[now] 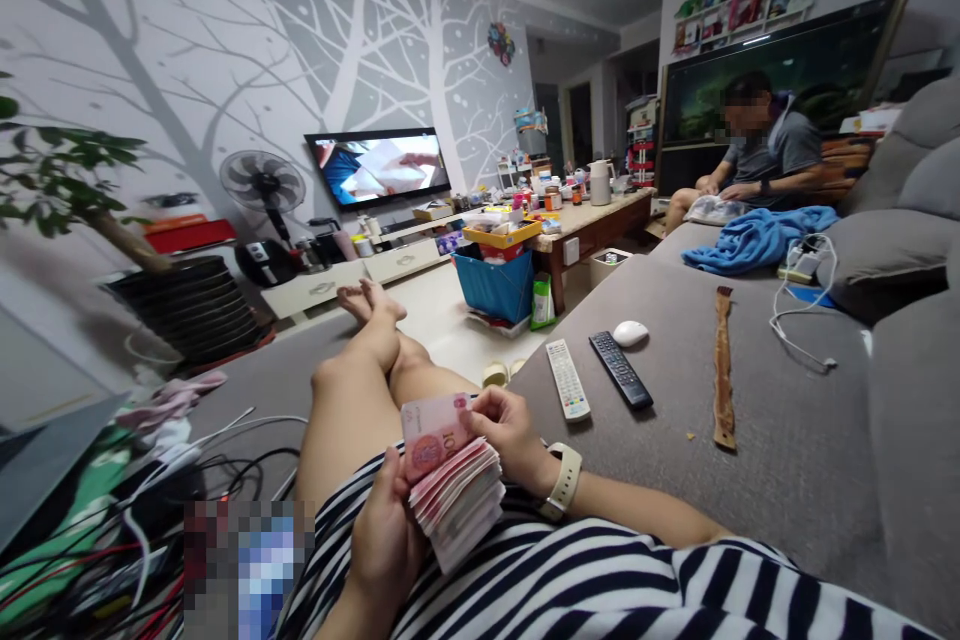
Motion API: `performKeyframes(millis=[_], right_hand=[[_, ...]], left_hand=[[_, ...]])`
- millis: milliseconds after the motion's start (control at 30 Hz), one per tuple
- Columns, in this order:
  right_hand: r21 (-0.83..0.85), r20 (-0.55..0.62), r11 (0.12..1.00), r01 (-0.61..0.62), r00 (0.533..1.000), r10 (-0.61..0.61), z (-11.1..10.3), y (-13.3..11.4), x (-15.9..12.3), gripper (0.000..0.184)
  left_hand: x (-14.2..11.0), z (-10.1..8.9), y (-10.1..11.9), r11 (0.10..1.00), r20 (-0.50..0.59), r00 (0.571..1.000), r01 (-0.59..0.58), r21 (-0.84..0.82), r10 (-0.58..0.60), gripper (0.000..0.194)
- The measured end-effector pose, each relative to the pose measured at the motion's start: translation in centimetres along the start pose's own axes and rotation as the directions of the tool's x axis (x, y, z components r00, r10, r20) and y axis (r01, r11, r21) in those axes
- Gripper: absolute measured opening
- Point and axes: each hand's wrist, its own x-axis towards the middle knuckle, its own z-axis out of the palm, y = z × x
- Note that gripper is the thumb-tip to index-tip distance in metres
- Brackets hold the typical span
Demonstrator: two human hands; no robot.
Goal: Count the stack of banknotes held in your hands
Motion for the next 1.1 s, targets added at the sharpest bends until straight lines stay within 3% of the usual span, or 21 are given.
performKeyframes(millis=[100, 267, 333, 467, 567, 667, 767, 900, 1000, 1100], right_hand=[[0.036, 0.018, 0.999, -0.004, 1.0, 0.004, 0.1, 0.5, -0.1, 0.029], [0.06, 0.103, 0.998, -0.022, 0.995, 0.016, -0.1, 0.5, -0.3, 0.031], [0.037, 0.203, 0.999, 0.015, 0.979, -0.022, -0.5, -0.3, -0.6, 0.033], [-0.023, 0.508, 1.0, -0.014, 0.861, 0.024, -2.0, -2.0, -0.8, 0.033], [-0.048, 0.609, 0.998, 0.042, 0.793, -0.004, -3.0, -2.8, -0.5, 0.024], [-0.098, 0.688, 0.978, 0.186, 0.722, -0.068, -3.4, -3.3, -0.1, 0.02], [-0.184, 0.732, 0.904, 0.386, 0.667, -0.136, -3.0, -3.5, 0.2, 0.021], [-0.325, 0.747, 0.713, 0.621, 0.631, -0.209, -1.3, -3.0, 0.1, 0.024], [-0.385, 0.769, 0.553, 0.739, 0.588, -0.25, 0.1, -2.5, -0.1, 0.025], [-0.386, 0.782, 0.467, 0.795, 0.551, -0.292, 0.9, -2.4, -0.4, 0.025]], left_hand=[[0.1, -0.3, -0.3, 0.993, 0.074, 0.994, 0.088, -0.073, -0.083, 0.042], [0.5, -1.3, -0.8, 0.991, 0.139, 0.989, 0.059, -0.122, -0.042, 0.039], [0.6, -1.8, -0.9, 0.991, 0.182, 0.983, 0.062, -0.117, -0.04, 0.041], [0.6, -2.5, -1.0, 0.994, 0.156, 0.987, 0.039, -0.103, -0.023, 0.05], [0.6, -2.7, -1.1, 0.992, 0.154, 0.988, 0.02, -0.127, 0.0, 0.052], [0.5, -2.5, -1.0, 0.987, 0.156, 0.988, 0.029, -0.158, -0.004, 0.053], [0.2, -2.3, -0.7, 0.979, 0.186, 0.982, 0.064, -0.192, -0.028, 0.052], [0.5, -2.5, -0.5, 0.975, 0.211, 0.977, 0.076, -0.208, -0.03, 0.05], [1.0, -2.9, -0.7, 0.969, 0.205, 0.979, 0.036, -0.243, 0.015, 0.049], [1.0, -3.1, -0.6, 0.964, 0.213, 0.976, 0.023, -0.267, 0.036, 0.052]])
